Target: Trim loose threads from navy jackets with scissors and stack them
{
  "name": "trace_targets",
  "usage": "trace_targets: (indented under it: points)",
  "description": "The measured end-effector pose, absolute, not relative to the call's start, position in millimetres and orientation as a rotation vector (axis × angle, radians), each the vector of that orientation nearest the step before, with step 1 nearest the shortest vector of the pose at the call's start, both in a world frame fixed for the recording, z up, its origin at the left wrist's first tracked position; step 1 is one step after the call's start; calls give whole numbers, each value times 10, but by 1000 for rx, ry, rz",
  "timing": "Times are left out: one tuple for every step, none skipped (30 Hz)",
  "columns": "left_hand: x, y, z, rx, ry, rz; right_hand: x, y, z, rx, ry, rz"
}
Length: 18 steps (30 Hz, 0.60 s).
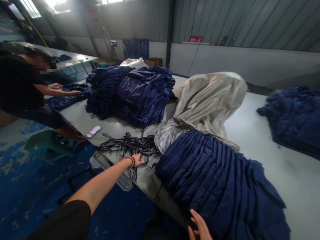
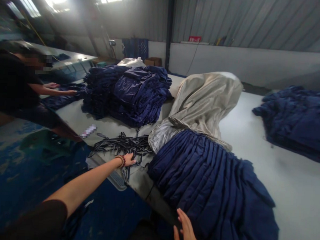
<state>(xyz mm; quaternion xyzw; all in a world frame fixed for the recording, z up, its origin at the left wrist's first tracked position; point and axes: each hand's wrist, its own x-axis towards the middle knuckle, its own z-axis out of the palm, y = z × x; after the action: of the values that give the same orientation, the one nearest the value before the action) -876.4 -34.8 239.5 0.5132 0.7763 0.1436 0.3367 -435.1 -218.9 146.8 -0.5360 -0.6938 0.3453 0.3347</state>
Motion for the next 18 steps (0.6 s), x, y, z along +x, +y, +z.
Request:
trace_targets:
  points:
    - [-8670, -448, 2250, 1346, 1999, 369, -4320, -2226, 1453, -1405, -1783, 915]
    - [-8567, -544, 2122, 1361, 1974, 378, -4280, -2267, 1434, -1424, -1751, 934]
    - [-8455, -635, 2011, 1386, 1950, 393, -4232, -2314, 1414, -1457, -1716, 959]
    - [-8334, -717, 1916, 1415, 1928, 419, -4175, -2367, 1389, -1507, -1678, 984]
    - [-8206, -791, 1837, 1445, 1911, 448, -4106, -2429, 1359, -1572, -1639, 998]
    - [-8073, -855, 1774, 1472, 1898, 475, -4024, -2498, 1324, -1650, -1596, 996]
    - [-7932, -907, 1731, 1503, 1882, 501, -3929, -2576, 1284, -1746, -1538, 983]
    - [-7784, -950, 1710, 1538, 1865, 537, -3819, -2662, 1239, -1850, -1462, 961]
    - [-7626, -982, 1714, 1586, 1845, 600, -3696, -2756, 1194, -1951, -1369, 932]
    - [-7456, -1006, 1746, 1651, 1813, 688, -3563, -2858, 1150, -2043, -1266, 903]
    - [-7271, -1021, 1808, 1727, 1768, 785, -3423, -2963, 1109, -2119, -1162, 878]
    - [-7070, -1026, 1897, 1812, 1709, 880, -3278, -3071, 1074, -2176, -1067, 859]
    - [-6855, -1020, 2009, 1904, 1637, 953, -3132, -3176, 1043, -2217, -987, 844]
    - [-6628, -1000, 2137, 1992, 1564, 985, -2988, -3275, 1017, -2247, -922, 830]
    - [-6393, -966, 2272, 2072, 1494, 976, -2847, -3365, 993, -2272, -862, 820]
    - [-6155, -919, 2405, 2139, 1437, 949, -2709, -3443, 970, -2291, -809, 810]
    - [-5918, -862, 2528, 2193, 1396, 919, -2574, -3509, 948, -2308, -764, 797]
    - [-5688, -801, 2633, 2236, 1365, 889, -2442, -3561, 925, -2324, -724, 777]
